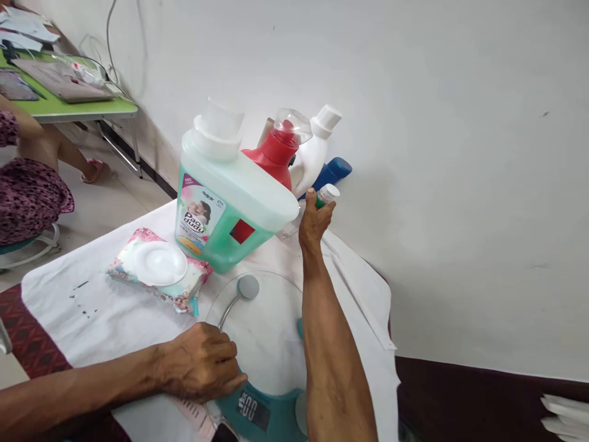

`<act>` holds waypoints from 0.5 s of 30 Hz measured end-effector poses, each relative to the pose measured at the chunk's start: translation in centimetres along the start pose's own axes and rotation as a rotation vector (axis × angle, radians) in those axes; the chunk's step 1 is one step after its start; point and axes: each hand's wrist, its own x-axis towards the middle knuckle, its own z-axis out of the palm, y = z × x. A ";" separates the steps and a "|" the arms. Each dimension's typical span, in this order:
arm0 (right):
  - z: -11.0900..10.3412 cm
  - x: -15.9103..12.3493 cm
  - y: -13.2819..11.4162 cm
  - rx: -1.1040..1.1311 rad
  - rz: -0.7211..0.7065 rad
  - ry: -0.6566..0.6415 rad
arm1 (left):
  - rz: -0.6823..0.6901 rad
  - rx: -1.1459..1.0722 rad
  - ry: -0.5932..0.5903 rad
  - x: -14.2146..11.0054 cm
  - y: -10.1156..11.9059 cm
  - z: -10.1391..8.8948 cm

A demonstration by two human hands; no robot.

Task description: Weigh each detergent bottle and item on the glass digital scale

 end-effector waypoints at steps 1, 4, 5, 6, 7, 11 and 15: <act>-0.7 -0.2 -0.5 -0.033 0.007 -0.011 | -0.003 -0.002 0.004 -0.1 -0.1 0.1; -3.5 -2.1 -3.1 -0.080 -0.081 0.074 | -0.005 -0.011 0.004 -0.4 -0.2 0.4; -4.5 -3.3 -4.3 -0.061 -0.145 0.115 | -0.003 -0.009 -0.006 -0.5 -0.2 0.5; -5.6 -4.8 -5.7 -0.028 -0.213 0.144 | 0.002 -0.006 -0.015 -0.6 -0.2 0.5; -6.5 -6.6 -7.1 0.015 -0.273 0.142 | 0.009 -0.004 -0.023 -0.7 -0.2 0.5; -9.4 -15.0 -12.5 0.080 -0.444 0.011 | 0.024 -0.024 -0.012 -0.9 -0.2 0.8; -9.3 -21.1 -15.3 0.040 -0.511 -0.489 | 0.012 -0.029 -0.069 -1.2 -0.4 1.5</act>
